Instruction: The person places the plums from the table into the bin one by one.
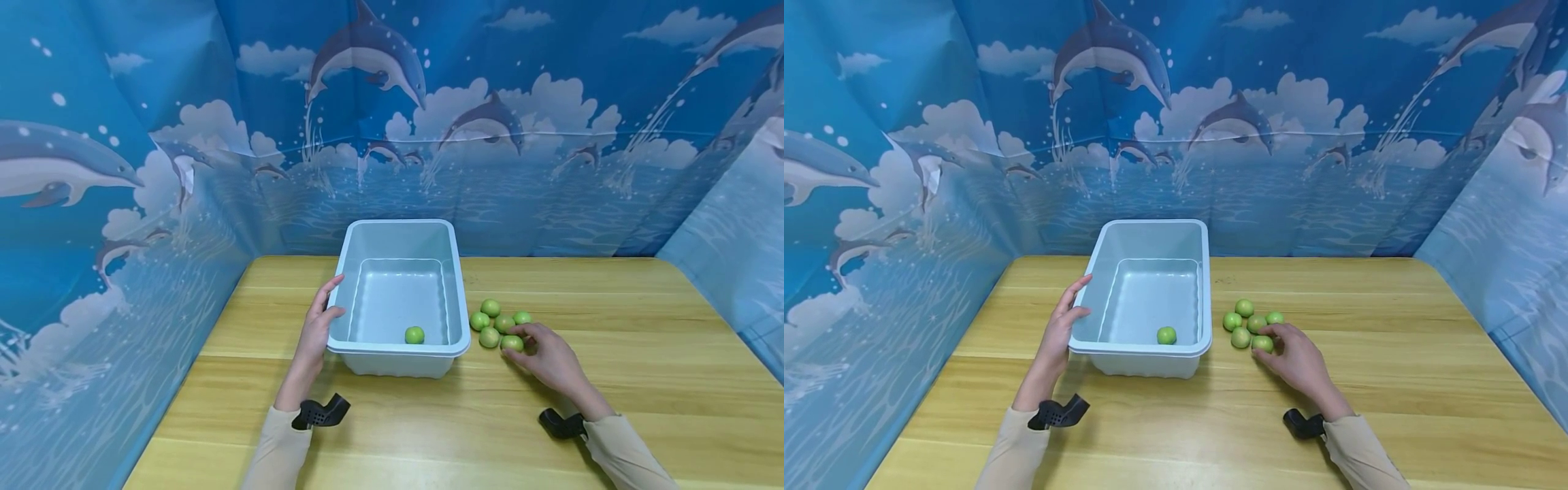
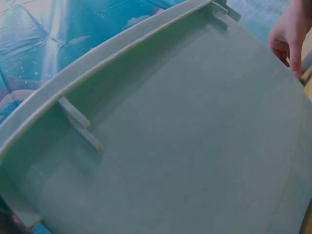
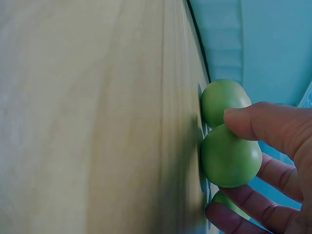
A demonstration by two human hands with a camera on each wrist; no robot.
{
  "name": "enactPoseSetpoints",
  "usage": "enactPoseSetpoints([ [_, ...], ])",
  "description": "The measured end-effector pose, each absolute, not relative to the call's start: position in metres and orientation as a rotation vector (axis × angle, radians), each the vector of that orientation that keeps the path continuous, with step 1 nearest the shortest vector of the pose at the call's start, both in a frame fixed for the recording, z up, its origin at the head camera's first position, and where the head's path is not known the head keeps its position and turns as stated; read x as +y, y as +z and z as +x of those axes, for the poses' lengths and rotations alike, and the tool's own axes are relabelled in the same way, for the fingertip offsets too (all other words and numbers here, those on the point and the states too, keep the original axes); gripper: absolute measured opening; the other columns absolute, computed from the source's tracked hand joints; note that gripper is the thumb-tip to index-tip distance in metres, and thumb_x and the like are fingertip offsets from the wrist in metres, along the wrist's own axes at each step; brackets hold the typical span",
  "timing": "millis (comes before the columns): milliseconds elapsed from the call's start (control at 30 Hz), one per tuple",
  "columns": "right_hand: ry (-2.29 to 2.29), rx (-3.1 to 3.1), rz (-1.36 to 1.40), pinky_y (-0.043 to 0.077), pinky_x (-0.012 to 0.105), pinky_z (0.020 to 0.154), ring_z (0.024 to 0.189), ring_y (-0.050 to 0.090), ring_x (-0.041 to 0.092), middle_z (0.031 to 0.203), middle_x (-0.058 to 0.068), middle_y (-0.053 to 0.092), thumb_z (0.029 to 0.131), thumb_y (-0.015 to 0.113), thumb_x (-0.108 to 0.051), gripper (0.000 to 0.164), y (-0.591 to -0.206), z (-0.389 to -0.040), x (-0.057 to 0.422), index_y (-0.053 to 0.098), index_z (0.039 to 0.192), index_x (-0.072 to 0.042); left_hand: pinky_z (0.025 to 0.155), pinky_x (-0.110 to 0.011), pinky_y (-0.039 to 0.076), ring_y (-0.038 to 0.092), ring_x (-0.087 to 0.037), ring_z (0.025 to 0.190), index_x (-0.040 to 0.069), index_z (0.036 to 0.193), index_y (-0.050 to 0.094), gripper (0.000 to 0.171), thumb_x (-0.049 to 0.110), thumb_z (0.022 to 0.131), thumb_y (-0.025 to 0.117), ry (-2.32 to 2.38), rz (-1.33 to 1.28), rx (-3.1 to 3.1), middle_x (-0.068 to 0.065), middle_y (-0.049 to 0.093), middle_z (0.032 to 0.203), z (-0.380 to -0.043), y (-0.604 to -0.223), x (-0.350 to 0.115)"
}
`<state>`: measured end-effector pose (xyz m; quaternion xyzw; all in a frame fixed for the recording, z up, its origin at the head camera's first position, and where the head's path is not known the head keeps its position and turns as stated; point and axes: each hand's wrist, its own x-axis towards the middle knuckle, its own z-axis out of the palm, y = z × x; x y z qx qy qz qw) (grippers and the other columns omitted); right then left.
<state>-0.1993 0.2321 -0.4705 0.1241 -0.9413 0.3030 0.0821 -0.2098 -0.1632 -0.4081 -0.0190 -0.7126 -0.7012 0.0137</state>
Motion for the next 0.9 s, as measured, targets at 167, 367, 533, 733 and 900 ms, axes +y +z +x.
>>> enactPoseSetpoints([
  [167,0.902,-2.819,0.363,0.043,0.038,0.065,0.08,0.057,0.023,0.092,0.007,0.063,0.079,0.077,-0.023,0.038,-0.4705,-0.1995,0.2324,0.066,0.108,-0.002,0.109,-0.052,0.008,0.007,-0.022,0.141,0.021,0.143,0.041,0.053,0.005,0.092,0.043,-2.185,-0.06,-2.217,-0.003,0.014,0.156,-0.21,-0.4079,-0.163],
  [367,0.907,-2.83,0.35,0.043,0.038,0.063,0.078,0.058,0.022,0.088,0.004,0.064,0.079,0.077,-0.027,0.039,-0.4706,-0.1984,0.2324,0.066,0.107,-0.003,0.109,-0.051,0.009,0.007,-0.021,0.141,0.02,0.143,0.04,0.054,0.004,0.092,0.043,-2.189,-0.065,-2.21,-0.002,0.014,0.156,-0.21,-0.4078,-0.1629],
  [533,0.908,-2.831,0.35,0.043,0.037,0.063,0.077,0.058,0.021,0.085,0.003,0.064,0.08,0.076,-0.028,0.038,-0.4702,-0.1976,0.2323,0.066,0.106,-0.003,0.109,-0.051,0.009,0.007,-0.021,0.141,0.02,0.143,0.04,0.053,0.004,0.092,0.043,-2.19,-0.072,-2.209,-0.002,0.014,0.156,-0.2092,-0.4076,-0.1629],
  [733,0.908,-2.853,0.358,0.042,0.037,0.063,0.075,0.057,0.019,0.082,0.0,0.062,0.08,0.075,-0.031,0.036,-0.4694,-0.1978,0.2323,0.066,0.104,-0.005,0.109,-0.051,0.009,0.007,-0.022,0.141,0.019,0.143,0.04,0.054,0.004,0.092,0.043,-2.189,-0.079,-2.205,-0.002,0.015,0.155,-0.2092,-0.4077,-0.1627],
  [900,0.907,-2.86,0.356,0.042,0.037,0.063,0.075,0.056,0.018,0.082,-0.001,0.062,0.081,0.074,-0.035,0.037,-0.4691,-0.1979,0.2326,0.066,0.104,-0.006,0.109,-0.052,0.009,0.008,-0.023,0.141,0.019,0.143,0.04,0.054,0.003,0.092,0.042,-2.189,-0.075,-2.203,-0.003,0.015,0.156,-0.2094,-0.4074,-0.1627],
])
